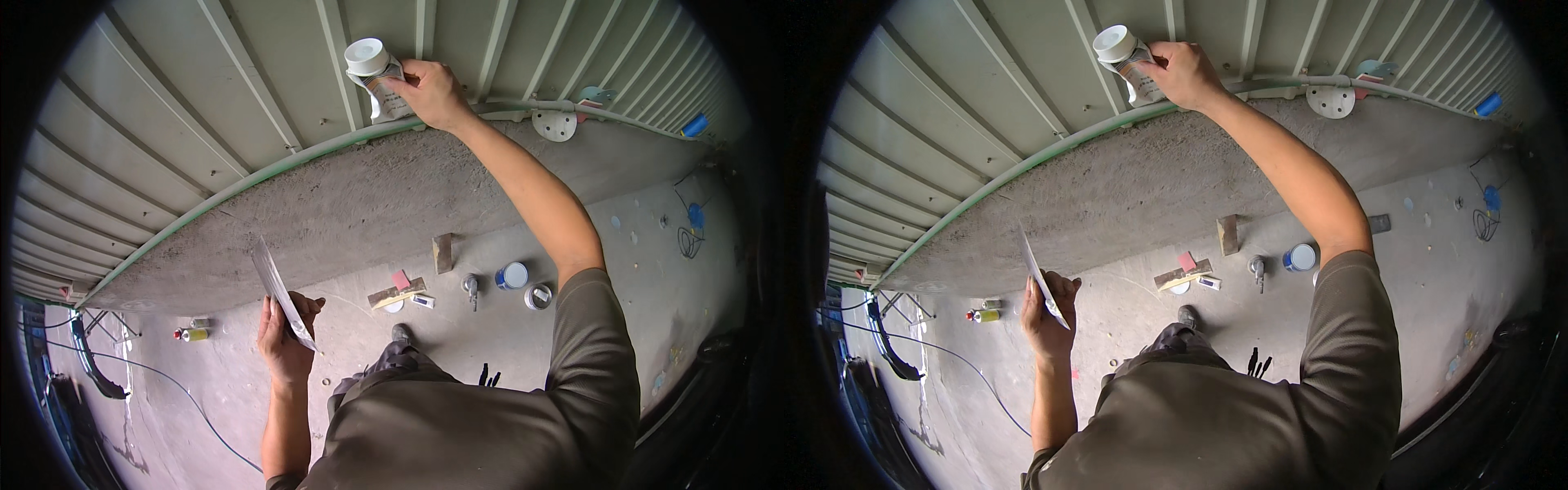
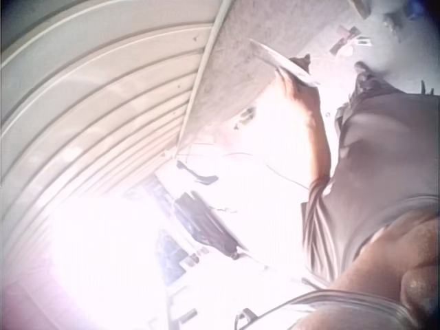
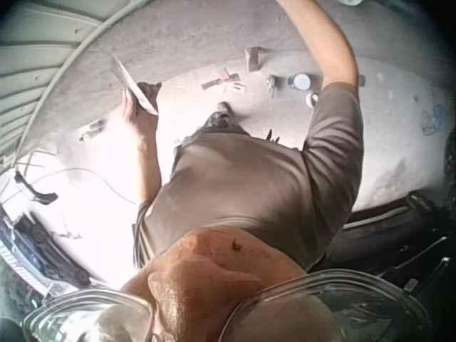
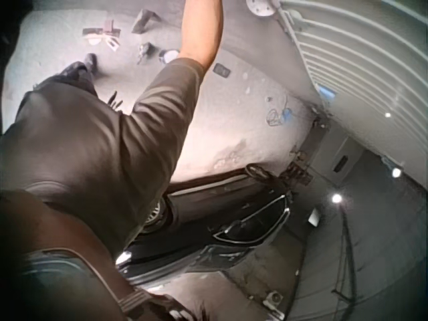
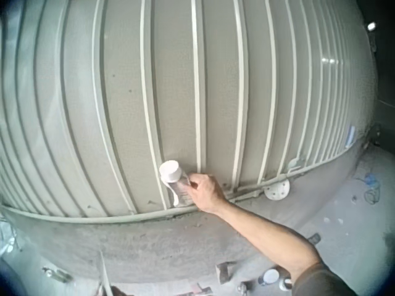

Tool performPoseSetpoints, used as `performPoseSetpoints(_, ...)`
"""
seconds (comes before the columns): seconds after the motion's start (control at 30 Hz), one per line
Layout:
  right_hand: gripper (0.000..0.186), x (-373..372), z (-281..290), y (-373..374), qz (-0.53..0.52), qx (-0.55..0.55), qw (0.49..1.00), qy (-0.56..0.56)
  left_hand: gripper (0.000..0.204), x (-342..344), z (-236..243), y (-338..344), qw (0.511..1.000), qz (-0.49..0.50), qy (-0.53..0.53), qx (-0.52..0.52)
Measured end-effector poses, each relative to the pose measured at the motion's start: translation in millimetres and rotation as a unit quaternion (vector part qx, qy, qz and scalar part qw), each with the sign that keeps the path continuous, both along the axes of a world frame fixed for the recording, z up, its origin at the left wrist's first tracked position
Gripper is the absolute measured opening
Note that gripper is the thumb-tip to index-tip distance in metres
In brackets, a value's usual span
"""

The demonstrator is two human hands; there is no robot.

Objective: The person applies body filler to a car bumper using a metal spreader, then smooths the filler with a red plastic spreader. The person works on the front bumper of a black Mercedes, spreading filler over a taped-off area and smoothing it along the edges.

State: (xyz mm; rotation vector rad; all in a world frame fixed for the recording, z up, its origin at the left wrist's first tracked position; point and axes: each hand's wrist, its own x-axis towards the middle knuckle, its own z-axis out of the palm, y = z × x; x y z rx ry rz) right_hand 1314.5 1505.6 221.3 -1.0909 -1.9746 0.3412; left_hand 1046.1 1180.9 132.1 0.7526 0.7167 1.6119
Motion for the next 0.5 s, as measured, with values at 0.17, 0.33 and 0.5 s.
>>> performPoseSetpoints(0.17, 0.025, -8, -24, -3, -0.068, 0.134, 0.989, -0.011, 0.023, -7, 2, -31, 1.0, -0.009, 0.022, 0.011)
performPoseSetpoints(0.33, 0.045, 3, -22, -14, -0.171, 0.207, 0.952, -0.146, 0.027, 4, -6, -49, 0.998, -0.017, 0.03, -0.044)
performPoseSetpoints(0.5, 0.055, 21, -46, -137, -0.118, 0.043, 0.992, 0.001, 0.034, 15, -18, -65, 0.996, -0.067, -0.003, -0.059)
